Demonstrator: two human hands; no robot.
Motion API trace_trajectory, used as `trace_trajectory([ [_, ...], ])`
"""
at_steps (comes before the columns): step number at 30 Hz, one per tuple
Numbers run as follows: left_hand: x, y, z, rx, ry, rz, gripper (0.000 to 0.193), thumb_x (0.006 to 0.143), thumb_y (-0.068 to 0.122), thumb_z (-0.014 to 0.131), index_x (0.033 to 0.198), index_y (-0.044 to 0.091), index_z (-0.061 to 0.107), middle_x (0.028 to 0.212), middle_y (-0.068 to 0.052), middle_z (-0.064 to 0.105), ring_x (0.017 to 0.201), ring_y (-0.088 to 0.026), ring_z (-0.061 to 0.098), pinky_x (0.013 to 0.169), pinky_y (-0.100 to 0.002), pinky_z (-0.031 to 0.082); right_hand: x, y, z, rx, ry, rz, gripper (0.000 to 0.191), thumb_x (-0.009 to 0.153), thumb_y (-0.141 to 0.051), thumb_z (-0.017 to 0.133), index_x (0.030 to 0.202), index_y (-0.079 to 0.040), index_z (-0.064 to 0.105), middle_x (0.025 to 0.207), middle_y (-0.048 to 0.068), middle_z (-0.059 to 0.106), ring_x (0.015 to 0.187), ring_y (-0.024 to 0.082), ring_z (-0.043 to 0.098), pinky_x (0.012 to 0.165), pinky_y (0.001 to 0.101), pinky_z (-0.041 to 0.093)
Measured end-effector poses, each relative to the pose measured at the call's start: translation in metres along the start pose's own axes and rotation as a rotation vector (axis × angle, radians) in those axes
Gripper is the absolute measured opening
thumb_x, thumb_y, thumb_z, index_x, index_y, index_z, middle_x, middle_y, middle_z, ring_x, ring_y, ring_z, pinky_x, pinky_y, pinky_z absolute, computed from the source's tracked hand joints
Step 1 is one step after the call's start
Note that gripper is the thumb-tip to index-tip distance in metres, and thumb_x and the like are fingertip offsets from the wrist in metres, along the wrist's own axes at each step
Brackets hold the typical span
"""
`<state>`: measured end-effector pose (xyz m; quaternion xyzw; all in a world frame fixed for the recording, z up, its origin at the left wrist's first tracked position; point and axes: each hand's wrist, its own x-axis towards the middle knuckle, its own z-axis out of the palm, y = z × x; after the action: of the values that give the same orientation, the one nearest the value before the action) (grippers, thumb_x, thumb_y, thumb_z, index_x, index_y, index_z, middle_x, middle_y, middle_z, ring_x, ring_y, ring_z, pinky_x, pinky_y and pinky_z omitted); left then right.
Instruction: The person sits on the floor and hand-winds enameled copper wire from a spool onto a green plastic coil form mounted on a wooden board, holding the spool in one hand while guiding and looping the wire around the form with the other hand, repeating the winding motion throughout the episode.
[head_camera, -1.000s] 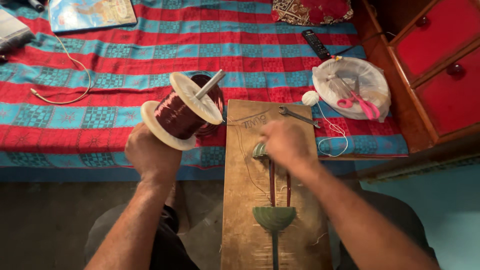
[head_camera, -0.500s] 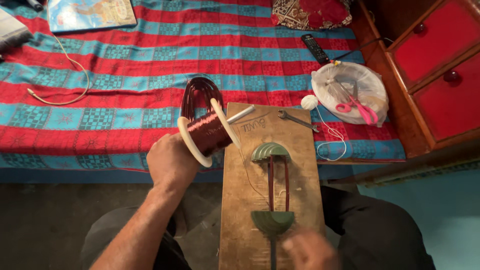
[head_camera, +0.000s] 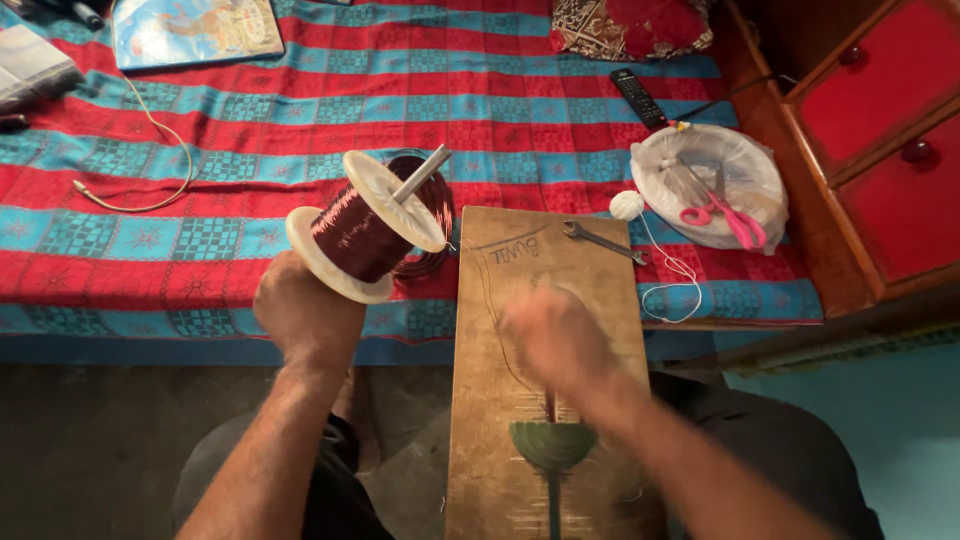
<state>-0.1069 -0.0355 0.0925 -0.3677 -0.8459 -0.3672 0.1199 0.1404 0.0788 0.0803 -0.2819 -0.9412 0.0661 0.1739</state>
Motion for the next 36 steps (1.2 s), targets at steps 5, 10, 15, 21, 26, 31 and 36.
trace_trajectory([
  [5,-0.007,0.010,-0.007,0.041,-0.217,0.174,0.049,0.054,0.036,0.091,0.097,0.016,0.078,0.076,-0.012,0.072,0.078,-0.035,0.069,0.069,-0.049,0.055,-0.118,-0.039,0.011,0.211,0.051,-0.123,0.021,0.056,0.000,0.066,0.077,-0.003,0.065,0.084,0.015,0.066,0.082,0.034,0.067,0.065,0.0414,0.055],
  [10,-0.012,0.021,-0.003,0.079,-0.334,0.187,0.036,0.055,0.032,0.089,0.083,0.014,0.076,0.072,-0.012,0.071,0.077,-0.034,0.068,0.071,-0.049,0.055,-0.201,-0.012,0.032,0.153,0.091,0.061,0.013,0.083,-0.024,0.071,0.087,-0.011,0.069,0.083,0.011,0.069,0.077,0.025,0.074,0.069,0.0367,0.058],
  [15,-0.009,0.014,0.001,-0.003,-0.263,0.022,0.034,0.061,0.036,0.089,0.084,0.014,0.078,0.074,-0.015,0.070,0.075,-0.039,0.068,0.066,-0.051,0.053,-0.151,0.071,-0.002,0.091,-0.078,0.662,0.035,0.088,-0.039,0.065,0.101,-0.007,0.071,0.082,0.016,0.073,0.071,0.034,0.070,0.059,0.0445,0.054],
  [21,-0.007,0.002,0.006,-0.068,-0.012,0.070,0.031,0.069,0.035,0.088,0.082,0.011,0.075,0.081,-0.014,0.070,0.077,-0.039,0.069,0.067,-0.051,0.054,0.021,0.084,-0.009,0.032,-0.051,0.382,0.031,0.085,-0.035,0.078,0.080,-0.004,0.073,0.075,0.017,0.068,0.070,0.037,0.068,0.063,0.0451,0.051],
  [26,-0.003,-0.005,0.003,-0.101,0.070,0.117,0.032,0.068,0.033,0.089,0.085,0.010,0.074,0.082,-0.013,0.069,0.079,-0.038,0.069,0.069,-0.050,0.054,0.008,0.007,-0.006,-0.040,-0.095,0.032,0.007,0.074,-0.015,0.069,0.073,-0.008,0.067,0.083,0.014,0.066,0.083,0.037,0.065,0.073,0.0495,0.051],
  [31,-0.004,0.003,-0.006,-0.030,-0.059,0.114,0.035,0.062,0.032,0.090,0.090,0.015,0.079,0.080,-0.013,0.070,0.076,-0.038,0.068,0.067,-0.051,0.053,-0.104,-0.049,-0.016,0.210,0.011,-0.069,0.013,0.074,-0.008,0.069,0.086,-0.004,0.071,0.082,0.011,0.067,0.085,0.032,0.068,0.071,0.0436,0.054],
  [36,-0.014,0.021,-0.001,0.023,-0.244,0.170,0.048,0.056,0.032,0.088,0.100,0.016,0.078,0.074,-0.013,0.069,0.075,-0.037,0.067,0.068,-0.050,0.054,-0.177,-0.038,0.008,0.265,0.056,0.042,0.020,0.077,-0.024,0.080,0.086,-0.009,0.073,0.090,0.011,0.072,0.088,0.027,0.075,0.074,0.0403,0.060],
])
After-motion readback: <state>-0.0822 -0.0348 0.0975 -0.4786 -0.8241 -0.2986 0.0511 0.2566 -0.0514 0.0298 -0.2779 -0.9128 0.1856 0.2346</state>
